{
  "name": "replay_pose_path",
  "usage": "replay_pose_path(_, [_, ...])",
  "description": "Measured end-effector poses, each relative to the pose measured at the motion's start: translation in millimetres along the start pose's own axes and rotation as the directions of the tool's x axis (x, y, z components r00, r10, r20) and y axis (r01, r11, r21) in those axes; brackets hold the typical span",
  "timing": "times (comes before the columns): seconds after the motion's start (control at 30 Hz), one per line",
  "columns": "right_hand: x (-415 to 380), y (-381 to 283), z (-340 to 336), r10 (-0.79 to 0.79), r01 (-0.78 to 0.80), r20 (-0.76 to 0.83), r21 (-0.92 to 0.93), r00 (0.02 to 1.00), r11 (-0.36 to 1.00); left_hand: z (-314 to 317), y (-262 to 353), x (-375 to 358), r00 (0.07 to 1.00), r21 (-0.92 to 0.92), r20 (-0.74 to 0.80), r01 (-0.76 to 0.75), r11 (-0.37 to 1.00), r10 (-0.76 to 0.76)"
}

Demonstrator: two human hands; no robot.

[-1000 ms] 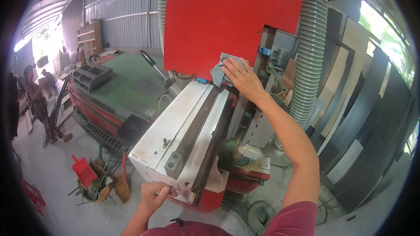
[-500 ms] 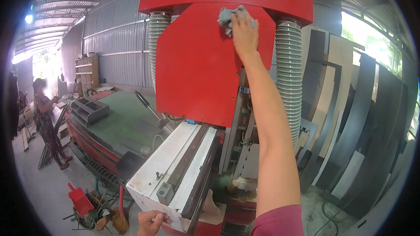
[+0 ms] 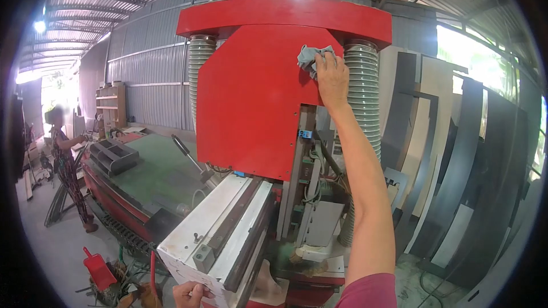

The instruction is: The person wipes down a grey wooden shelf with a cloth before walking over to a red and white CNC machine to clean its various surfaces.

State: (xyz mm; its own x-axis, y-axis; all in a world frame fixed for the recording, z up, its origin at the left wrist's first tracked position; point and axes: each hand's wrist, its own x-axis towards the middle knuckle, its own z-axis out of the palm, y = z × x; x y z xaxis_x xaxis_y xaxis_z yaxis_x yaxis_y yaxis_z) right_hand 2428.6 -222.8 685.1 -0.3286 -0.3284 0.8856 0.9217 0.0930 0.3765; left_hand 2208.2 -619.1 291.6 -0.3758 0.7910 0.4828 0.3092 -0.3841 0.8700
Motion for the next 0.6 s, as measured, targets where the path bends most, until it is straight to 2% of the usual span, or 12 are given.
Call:
replay_pose_path(0.03, [1, 12, 0, 0.002, -0.002, 0.0, -0.007, 1.0, 1.0, 2, 2, -1, 1.0, 0.0, 0.006, -0.004, 1.0, 0.004])
replay_pose_path(0.1, [16, 43, -4, 0.102, -0.109, -0.128, -0.047, 0.987, 0.993, 6, 6, -2, 0.991, 0.075, -0.059, -0.111, 0.991, 0.116])
replay_pose_path(0.2, [47, 90, -10, 0.23, -0.275, -0.26, -0.152, 0.938, 0.949, 10, 13, -4, 0.987, 0.143, -0.09, -0.117, 0.983, 0.13])
replay_pose_path(0.23, [58, 104, -11, 0.333, -0.367, -0.226, -0.127, 0.915, 0.922, 12, 11, -4, 0.986, 0.142, -0.102, -0.114, 0.983, 0.129])
replay_pose_path(0.3, [74, 139, 3, 0.323, -0.385, -0.346, -0.13, 0.881, 0.914, 16, 5, -6, 0.98, 0.134, -0.165, -0.093, 0.987, 0.115])
replay_pose_path(0.33, [79, 154, 12, 0.325, -0.382, -0.346, -0.111, 0.88, 0.917, 19, 4, -6, 0.977, 0.136, -0.183, -0.085, 0.987, 0.11])
replay_pose_path(0.4, [88, 165, 25, 0.484, -0.502, -0.157, -0.108, 0.861, 0.858, 22, 2, -7, 0.964, 0.123, -0.229, -0.107, 0.987, 0.133])
replay_pose_path(0.43, [92, 161, 30, 0.484, -0.499, -0.153, -0.087, 0.862, 0.862, 23, 2, -8, 0.96, 0.127, -0.248, -0.098, 0.987, 0.127])
replay_pose_path(0.5, [98, 145, 33, 0.612, -0.6, 0.07, -0.142, 0.788, 0.788, 24, 4, -8, 0.958, 0.137, -0.252, -0.104, 0.985, 0.136])
replay_pose_path(0.53, [102, 135, 39, 0.609, -0.599, 0.075, -0.126, 0.789, 0.791, 25, 5, -8, 0.954, 0.141, -0.268, -0.097, 0.985, 0.132])
replay_pose_path(0.6, [114, 114, 58, 0.515, -0.517, -0.045, -0.105, 0.856, 0.85, 26, 4, -8, 0.951, 0.15, -0.266, -0.119, 0.981, 0.156])
